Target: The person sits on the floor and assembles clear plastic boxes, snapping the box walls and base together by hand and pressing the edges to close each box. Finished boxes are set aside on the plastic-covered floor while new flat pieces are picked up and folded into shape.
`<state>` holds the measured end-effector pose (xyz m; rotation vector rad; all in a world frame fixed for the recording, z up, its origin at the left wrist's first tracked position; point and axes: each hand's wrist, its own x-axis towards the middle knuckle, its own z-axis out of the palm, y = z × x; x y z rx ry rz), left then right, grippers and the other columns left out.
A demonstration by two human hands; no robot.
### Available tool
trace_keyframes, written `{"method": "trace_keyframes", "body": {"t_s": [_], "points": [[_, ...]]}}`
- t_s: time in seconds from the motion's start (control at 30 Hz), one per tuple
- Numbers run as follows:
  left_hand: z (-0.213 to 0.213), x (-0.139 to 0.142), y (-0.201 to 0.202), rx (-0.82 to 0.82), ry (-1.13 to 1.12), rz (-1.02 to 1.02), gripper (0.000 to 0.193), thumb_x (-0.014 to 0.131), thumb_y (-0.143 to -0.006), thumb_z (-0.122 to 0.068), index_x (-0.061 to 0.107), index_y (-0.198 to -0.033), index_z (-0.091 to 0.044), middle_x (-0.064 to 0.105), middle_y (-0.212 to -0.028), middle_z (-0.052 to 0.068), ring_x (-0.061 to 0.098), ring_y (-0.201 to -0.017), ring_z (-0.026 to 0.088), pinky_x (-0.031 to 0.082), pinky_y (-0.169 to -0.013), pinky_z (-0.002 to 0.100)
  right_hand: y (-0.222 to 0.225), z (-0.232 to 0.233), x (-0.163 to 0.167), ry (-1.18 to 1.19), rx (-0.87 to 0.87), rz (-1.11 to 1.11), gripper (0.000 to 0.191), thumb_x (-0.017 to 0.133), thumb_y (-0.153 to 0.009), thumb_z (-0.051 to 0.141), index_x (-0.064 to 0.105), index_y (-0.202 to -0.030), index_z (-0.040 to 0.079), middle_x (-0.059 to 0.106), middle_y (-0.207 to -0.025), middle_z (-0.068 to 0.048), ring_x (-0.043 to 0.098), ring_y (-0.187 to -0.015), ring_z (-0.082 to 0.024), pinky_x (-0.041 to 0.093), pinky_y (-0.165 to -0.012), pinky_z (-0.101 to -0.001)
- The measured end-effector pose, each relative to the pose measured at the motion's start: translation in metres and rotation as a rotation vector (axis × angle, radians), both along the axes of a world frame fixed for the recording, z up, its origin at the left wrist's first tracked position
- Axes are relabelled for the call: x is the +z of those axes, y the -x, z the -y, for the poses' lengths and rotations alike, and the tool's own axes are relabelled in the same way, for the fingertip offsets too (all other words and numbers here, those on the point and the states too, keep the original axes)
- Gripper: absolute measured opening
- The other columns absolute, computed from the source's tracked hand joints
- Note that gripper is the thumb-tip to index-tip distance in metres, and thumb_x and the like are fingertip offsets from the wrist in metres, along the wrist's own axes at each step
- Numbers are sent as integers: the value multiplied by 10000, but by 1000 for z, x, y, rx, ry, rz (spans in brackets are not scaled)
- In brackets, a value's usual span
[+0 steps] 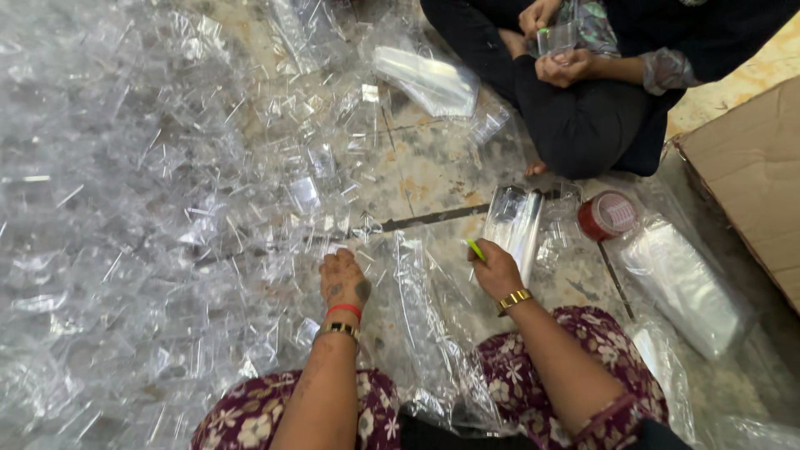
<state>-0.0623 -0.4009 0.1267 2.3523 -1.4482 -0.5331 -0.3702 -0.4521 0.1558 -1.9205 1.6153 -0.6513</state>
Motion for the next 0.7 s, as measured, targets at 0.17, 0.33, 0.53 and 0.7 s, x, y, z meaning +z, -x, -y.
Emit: {"method": "trace_keyframes", "body": {"t_s": [0.17, 0.33, 0.53, 0.7], "points": [[-17, 17, 1, -89, 86, -23, 258, 598, -796, -64, 635, -1044, -125, 613, -1085, 180, 568, -1053, 428, 485, -881, 507, -43, -32, 30, -244, 40, 160, 258, 678, -909, 243, 717, -1155, 173, 804, -1014, -77, 774, -970, -173, 583, -864, -310], [-11, 70, 14, -292, 232, -110, 126, 542, -848, -48, 645, -891, -105, 688, -934, 138, 651, -938, 376, 521, -841, 503, -71, -15, 59, -246, 217, 233, 626, 764, -846, 338, 546, -1429, 272, 748, -1148, -42, 715, -1067, -153, 560, -898, -322], [-10, 111, 33, -444, 626, -377, 207, 680, -934, -126, 637, -1135, -107, 697, -1046, 96, 654, -1046, 327, 482, -1031, 485, -79, 11, 22, -442, 377, 753, 463, 743, -907, 145, 571, -1325, 45, 681, -1222, -74, 656, -1149, -158, 543, -980, -336], [21, 114, 43, -118, 671, -848, 729, 805, -836, -259, 462, -1441, -43, 556, -1393, 144, 519, -1285, 304, 442, -1030, 492, -53, 21, 9, -374, 375, 623, 177, 614, -1040, 24, 700, -1183, -35, 675, -1024, -174, 619, -963, -216, 494, -865, -363]]}}
